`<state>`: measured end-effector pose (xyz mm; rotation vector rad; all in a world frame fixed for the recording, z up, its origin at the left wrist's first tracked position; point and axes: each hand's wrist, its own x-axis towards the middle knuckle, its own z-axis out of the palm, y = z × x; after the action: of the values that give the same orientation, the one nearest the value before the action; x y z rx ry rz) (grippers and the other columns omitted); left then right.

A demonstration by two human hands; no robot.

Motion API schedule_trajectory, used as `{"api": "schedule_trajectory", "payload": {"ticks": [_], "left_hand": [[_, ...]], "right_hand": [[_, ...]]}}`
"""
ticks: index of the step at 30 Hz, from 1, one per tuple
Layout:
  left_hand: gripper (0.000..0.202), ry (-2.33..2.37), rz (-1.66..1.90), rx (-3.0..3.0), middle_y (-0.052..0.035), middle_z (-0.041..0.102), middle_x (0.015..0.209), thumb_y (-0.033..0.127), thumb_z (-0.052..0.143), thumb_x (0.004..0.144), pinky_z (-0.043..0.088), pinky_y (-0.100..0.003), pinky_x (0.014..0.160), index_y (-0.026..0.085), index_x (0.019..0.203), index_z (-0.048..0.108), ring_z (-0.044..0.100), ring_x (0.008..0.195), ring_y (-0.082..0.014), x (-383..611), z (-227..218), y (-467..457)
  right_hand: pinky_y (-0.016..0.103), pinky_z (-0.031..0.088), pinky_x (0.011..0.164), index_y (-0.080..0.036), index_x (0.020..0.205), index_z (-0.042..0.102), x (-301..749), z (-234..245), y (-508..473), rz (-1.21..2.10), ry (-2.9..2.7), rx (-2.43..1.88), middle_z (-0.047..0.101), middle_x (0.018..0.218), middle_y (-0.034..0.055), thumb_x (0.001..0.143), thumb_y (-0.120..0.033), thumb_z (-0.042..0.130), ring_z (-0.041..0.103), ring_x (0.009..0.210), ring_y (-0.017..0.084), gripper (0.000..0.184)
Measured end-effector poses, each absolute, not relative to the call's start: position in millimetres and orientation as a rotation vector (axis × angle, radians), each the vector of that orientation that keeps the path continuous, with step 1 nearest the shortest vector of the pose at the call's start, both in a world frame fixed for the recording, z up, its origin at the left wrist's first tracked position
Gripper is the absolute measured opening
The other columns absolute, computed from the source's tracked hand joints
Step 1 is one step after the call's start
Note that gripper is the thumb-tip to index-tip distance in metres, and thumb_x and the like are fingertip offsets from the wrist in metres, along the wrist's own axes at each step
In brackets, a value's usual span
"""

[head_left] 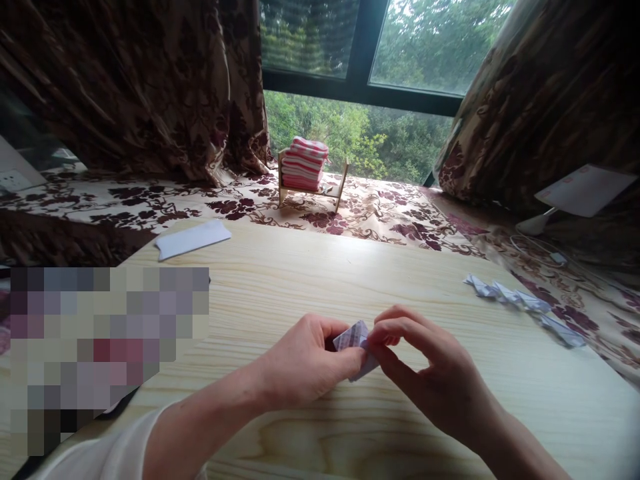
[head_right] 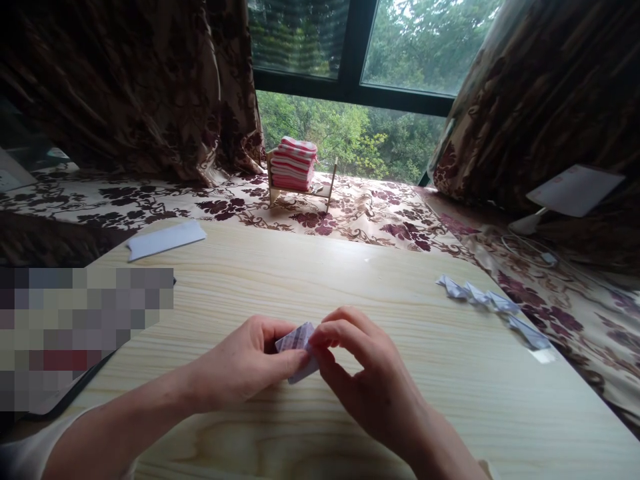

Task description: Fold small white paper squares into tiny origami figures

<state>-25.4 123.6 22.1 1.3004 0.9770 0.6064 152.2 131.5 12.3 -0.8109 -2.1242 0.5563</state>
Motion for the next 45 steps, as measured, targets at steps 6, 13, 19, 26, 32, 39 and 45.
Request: {"api": "schedule_trajectory", "payload": {"ticks": [6, 13, 19, 26, 32, 39, 45], "left_hand": [[0.019, 1.021, 0.645, 1.297, 0.0052, 0.036, 0.053, 0.024, 0.052, 0.074, 0.021, -0.021, 0.045, 0.016, 0.058, 0.048, 0.03, 0.05, -0.0071, -27.1, 19.4, 127.0], [0.017, 1.042, 0.652, 1.27, 0.0041, 0.042, 0.054, 0.026, 0.053, 0.075, 0.027, -0.02, 0.045, 0.015, 0.062, 0.055, 0.035, 0.049, -0.0077, -28.4, 17.6, 127.9], [0.016, 1.043, 0.679, 1.213, 0.0028, 0.047, 0.056, 0.026, 0.055, 0.072, 0.034, -0.019, 0.047, 0.015, 0.061, 0.056, 0.039, 0.051, -0.008, -26.8, 19.2, 128.9], [0.017, 1.069, 0.695, 1.177, 0.004, 0.044, 0.052, 0.026, 0.056, 0.07, 0.032, -0.019, 0.046, 0.016, 0.057, 0.052, 0.037, 0.048, -0.0077, -25.9, 18.9, 127.6], [0.016, 1.063, 0.682, 1.205, 0.0049, 0.041, 0.05, 0.024, 0.054, 0.071, 0.029, -0.02, 0.045, 0.016, 0.057, 0.051, 0.036, 0.048, -0.0079, -26.1, 19.1, 127.8], [0.015, 1.041, 0.692, 1.195, 0.0037, 0.045, 0.054, 0.023, 0.053, 0.072, 0.033, -0.02, 0.047, 0.016, 0.06, 0.053, 0.039, 0.049, -0.0083, -25.8, 19.3, 128.7], [0.018, 1.058, 0.721, 1.19, 0.0044, 0.041, 0.05, 0.025, 0.054, 0.072, 0.032, -0.021, 0.046, 0.016, 0.057, 0.05, 0.038, 0.048, -0.0084, -25.0, 18.1, 128.0]], "right_hand": [[0.025, 0.049, 0.058, -0.021, 0.084, 0.058, 153.3, 14.7, 130.0, 0.462, -2.152, -0.79, 0.06, 0.077, 0.0032, 0.08, -0.005, 0.051, 0.058, 0.069, 0.014, 0.017], [0.025, 0.049, 0.059, -0.02, 0.086, 0.058, 154.1, 13.3, 129.7, 0.38, -2.17, -0.806, 0.062, 0.079, 0.0037, 0.081, -0.005, 0.052, 0.058, 0.069, 0.014, 0.017], [0.026, 0.049, 0.059, -0.02, 0.084, 0.057, 154.9, 12.9, 128.6, 0.369, -2.178, -0.809, 0.062, 0.077, 0.0038, 0.082, -0.006, 0.052, 0.059, 0.07, 0.015, 0.015], [0.028, 0.049, 0.061, -0.02, 0.087, 0.057, 155.4, 9.6, 130.4, 0.424, -2.19, -0.838, 0.061, 0.081, 0.0054, 0.084, -0.008, 0.05, 0.059, 0.073, 0.017, 0.014], [0.029, 0.047, 0.064, -0.02, 0.092, 0.054, 156.9, 5.4, 130.4, 0.485, -2.225, -0.828, 0.057, 0.085, 0.0053, 0.085, -0.005, 0.046, 0.055, 0.076, 0.017, 0.018], [0.029, 0.046, 0.065, -0.02, 0.094, 0.053, 156.2, 8.0, 128.8, 0.487, -2.244, -0.812, 0.056, 0.087, 0.0053, 0.085, -0.004, 0.046, 0.054, 0.078, 0.017, 0.019], [0.029, 0.046, 0.067, -0.02, 0.093, 0.053, 157.1, 8.0, 130.6, 0.471, -2.239, -0.789, 0.055, 0.087, 0.0055, 0.086, -0.004, 0.046, 0.053, 0.08, 0.017, 0.019]]}}
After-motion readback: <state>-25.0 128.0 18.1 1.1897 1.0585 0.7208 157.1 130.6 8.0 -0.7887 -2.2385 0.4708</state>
